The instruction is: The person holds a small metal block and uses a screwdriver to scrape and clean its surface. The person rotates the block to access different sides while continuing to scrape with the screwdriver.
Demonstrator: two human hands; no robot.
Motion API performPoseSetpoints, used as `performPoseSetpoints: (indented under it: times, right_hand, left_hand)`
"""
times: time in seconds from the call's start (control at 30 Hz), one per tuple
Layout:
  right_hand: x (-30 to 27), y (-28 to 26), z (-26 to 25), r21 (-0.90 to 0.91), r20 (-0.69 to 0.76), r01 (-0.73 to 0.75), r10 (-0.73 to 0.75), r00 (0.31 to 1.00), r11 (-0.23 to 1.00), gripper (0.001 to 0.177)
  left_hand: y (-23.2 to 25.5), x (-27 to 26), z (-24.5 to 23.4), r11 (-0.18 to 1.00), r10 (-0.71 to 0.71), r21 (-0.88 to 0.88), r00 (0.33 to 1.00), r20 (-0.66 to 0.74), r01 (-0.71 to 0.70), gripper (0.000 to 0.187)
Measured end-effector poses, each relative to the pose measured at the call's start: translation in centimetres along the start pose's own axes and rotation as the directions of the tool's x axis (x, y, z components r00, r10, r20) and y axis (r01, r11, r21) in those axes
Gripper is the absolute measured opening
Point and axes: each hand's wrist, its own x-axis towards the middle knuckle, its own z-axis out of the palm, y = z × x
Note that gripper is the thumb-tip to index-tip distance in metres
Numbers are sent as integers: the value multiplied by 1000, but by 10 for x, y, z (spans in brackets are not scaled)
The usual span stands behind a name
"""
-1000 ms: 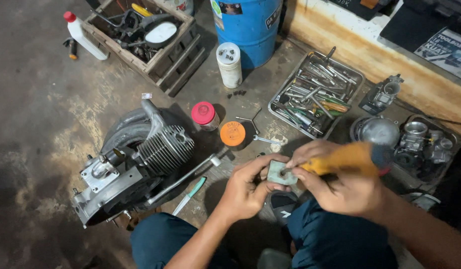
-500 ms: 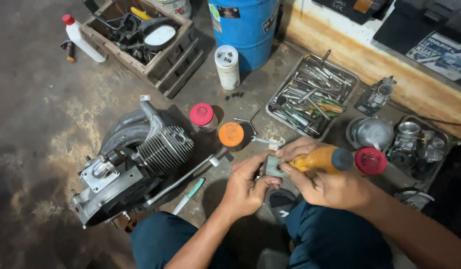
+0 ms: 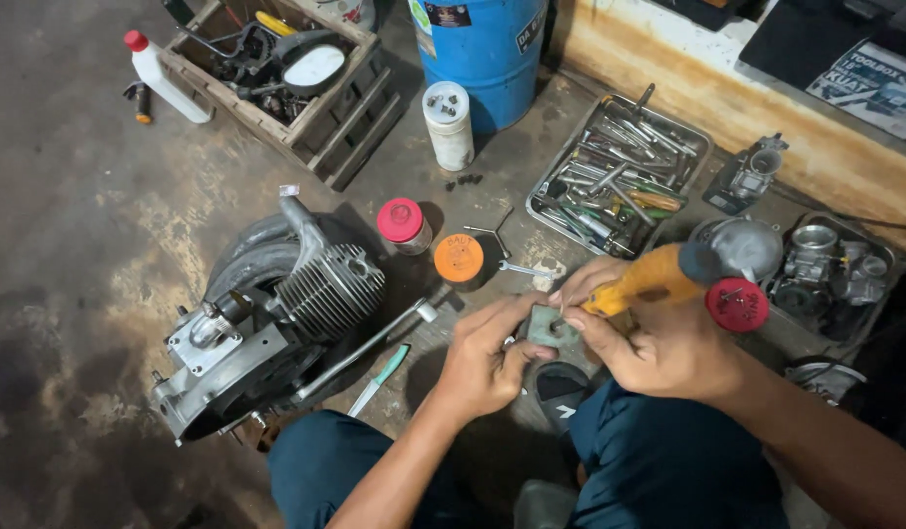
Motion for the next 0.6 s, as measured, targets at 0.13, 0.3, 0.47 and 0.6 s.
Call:
performPoseSetpoints:
  times: [0.13,0.3,0.47,0.6]
  right_hand:
    - [-3,-5,-5,-93,28,-105,108,994,990,10]
    - [-9,4,-5,352,-74,72,-48,996,933,18]
    - [-14,-10,-1,330,-148,44,6,989,943,23]
    - [-16,-12,-1,403,-131,49,4,991,914,27]
  left_hand:
    - [2,-1,-1,997,24,-69,998,64,-19,56]
    - [3,-2,-2,997,49,-69,997,57,-45,49]
    - [-9,-14,5,948,-40,-312,997,70,60,44]
    - [-8,-15,6,802,-91,-572,982,165,170,44]
